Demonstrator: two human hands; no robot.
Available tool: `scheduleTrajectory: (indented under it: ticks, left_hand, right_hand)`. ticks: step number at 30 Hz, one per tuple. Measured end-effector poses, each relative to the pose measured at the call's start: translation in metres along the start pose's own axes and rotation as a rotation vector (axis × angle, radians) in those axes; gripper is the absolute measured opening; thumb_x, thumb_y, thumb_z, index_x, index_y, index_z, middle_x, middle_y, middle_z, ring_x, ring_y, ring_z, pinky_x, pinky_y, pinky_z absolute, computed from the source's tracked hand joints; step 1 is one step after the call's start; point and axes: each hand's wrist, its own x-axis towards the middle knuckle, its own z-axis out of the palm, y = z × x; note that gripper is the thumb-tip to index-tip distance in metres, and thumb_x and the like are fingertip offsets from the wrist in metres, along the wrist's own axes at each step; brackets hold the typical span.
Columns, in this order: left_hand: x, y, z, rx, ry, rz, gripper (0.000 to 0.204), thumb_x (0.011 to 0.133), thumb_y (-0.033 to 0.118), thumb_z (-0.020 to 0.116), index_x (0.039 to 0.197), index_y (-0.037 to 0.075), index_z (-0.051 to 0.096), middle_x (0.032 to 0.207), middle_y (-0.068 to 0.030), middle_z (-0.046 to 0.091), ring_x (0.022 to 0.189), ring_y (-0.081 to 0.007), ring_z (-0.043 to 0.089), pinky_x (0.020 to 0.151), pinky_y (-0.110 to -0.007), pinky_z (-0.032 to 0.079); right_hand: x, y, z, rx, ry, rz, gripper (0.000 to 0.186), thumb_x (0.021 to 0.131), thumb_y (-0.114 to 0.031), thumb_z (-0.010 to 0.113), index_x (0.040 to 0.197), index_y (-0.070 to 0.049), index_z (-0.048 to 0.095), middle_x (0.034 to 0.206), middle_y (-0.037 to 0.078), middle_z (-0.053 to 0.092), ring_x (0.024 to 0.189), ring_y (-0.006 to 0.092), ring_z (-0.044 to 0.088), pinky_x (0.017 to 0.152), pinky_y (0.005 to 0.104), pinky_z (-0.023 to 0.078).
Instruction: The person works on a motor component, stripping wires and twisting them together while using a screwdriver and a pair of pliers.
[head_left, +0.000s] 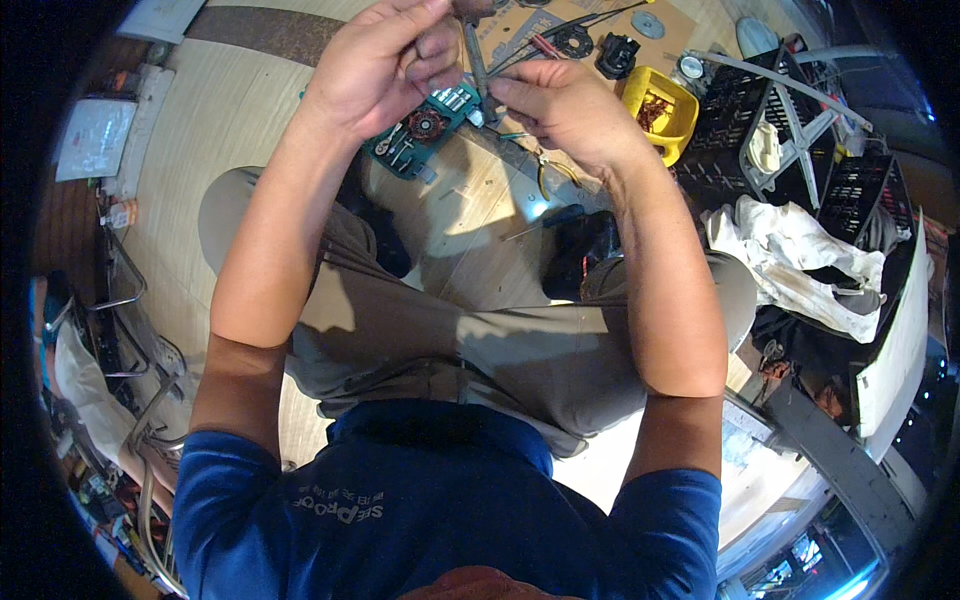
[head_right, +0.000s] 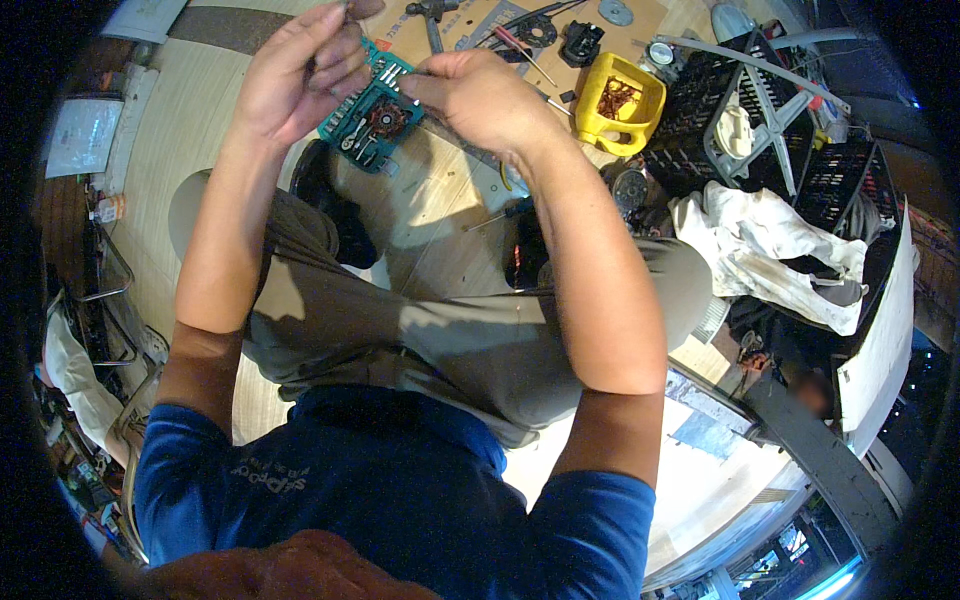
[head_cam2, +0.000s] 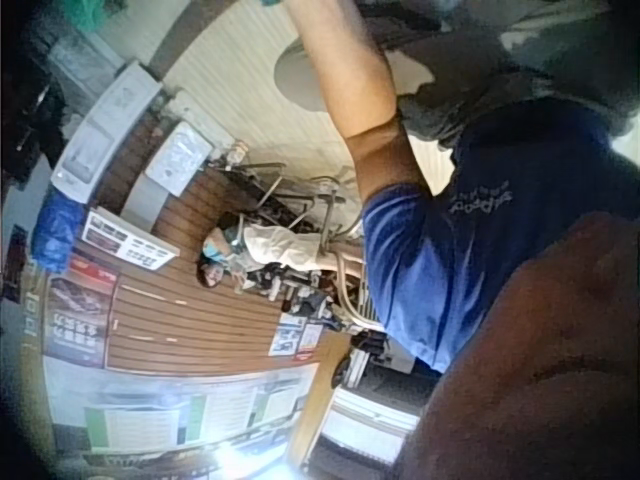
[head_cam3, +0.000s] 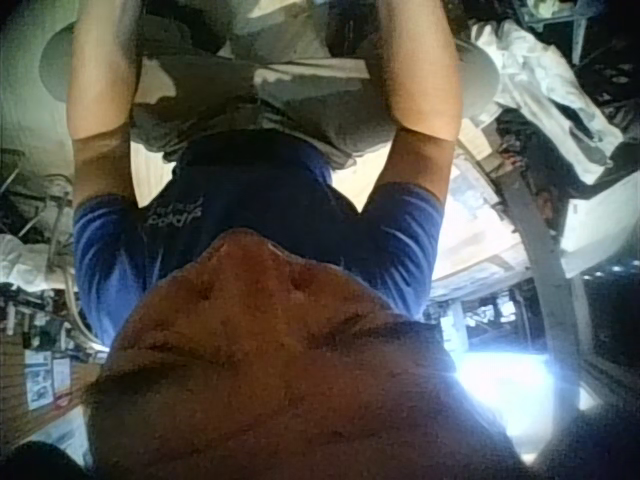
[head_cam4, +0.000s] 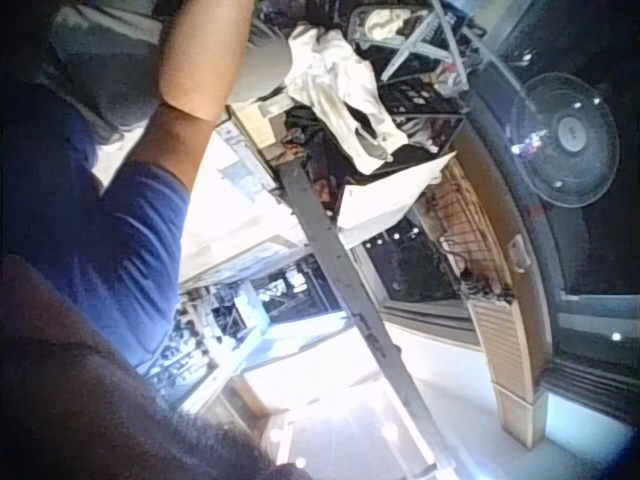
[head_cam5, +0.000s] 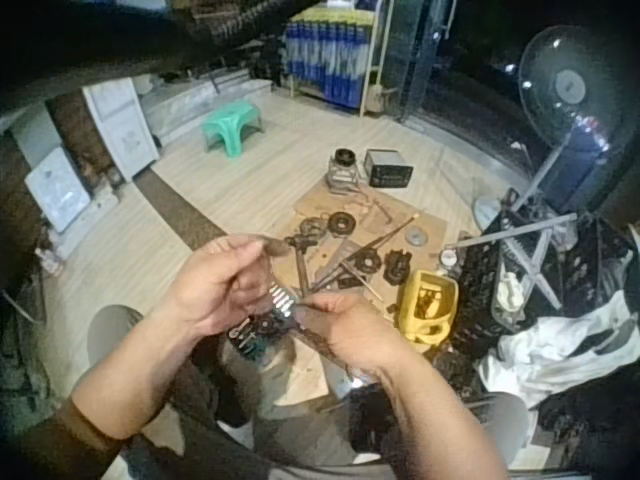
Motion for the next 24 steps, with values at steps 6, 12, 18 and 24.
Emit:
scheduleTrajectory:
  ticks: [6,12,18,24]
  left_hand:
    - [0.000,-0.014,-0.002,1.447,0.153,-0.181,0.024,0.095,0.020,0.053,0.098,-0.002,0.064,0.067,0.0001,0.056,0.058,-0.0079,0.049,0.055,-0.024,0.042]
    - [-0.001,-0.036,-0.025,2.071,0.164,0.183,0.026,0.095,0.021,0.052,0.097,-0.002,0.065,0.075,-0.0036,0.065,0.070,-0.0093,0.059,0.067,-0.026,0.048]
    - [0.010,-0.051,-0.022,1.425,0.568,0.217,0.030,0.096,0.021,0.050,0.102,-0.006,0.062,0.080,-0.0063,0.066,0.074,-0.0137,0.062,0.070,-0.025,0.048]
    - [0.018,-0.044,0.003,0.447,0.508,0.226,0.028,0.096,0.024,0.050,0.102,-0.001,0.060,0.075,-0.0047,0.061,0.066,-0.0154,0.057,0.065,-0.027,0.047]
  right_hand:
    - [-0.002,-0.005,-0.014,-0.057,0.097,-0.010,0.026,0.090,-0.024,0.060,0.079,-0.002,0.066,0.062,-0.001,0.057,0.055,0.0071,0.048,0.050,0.0234,0.038]
    - [-0.004,-0.003,-0.009,0.220,0.123,-0.002,0.021,0.091,-0.022,0.058,0.080,-0.006,0.062,0.061,-0.003,0.051,0.051,0.0051,0.043,0.041,0.0212,0.031]
    - [-0.009,-0.001,0.011,0.400,0.040,-0.034,0.016,0.092,-0.019,0.057,0.083,-0.006,0.062,0.064,-0.003,0.052,0.050,0.0046,0.043,0.042,0.0184,0.031]
    - [-0.008,0.008,0.034,0.272,0.112,-0.013,0.017,0.092,-0.022,0.059,0.087,-0.006,0.064,0.065,-0.004,0.053,0.052,0.0036,0.044,0.043,0.0185,0.032]
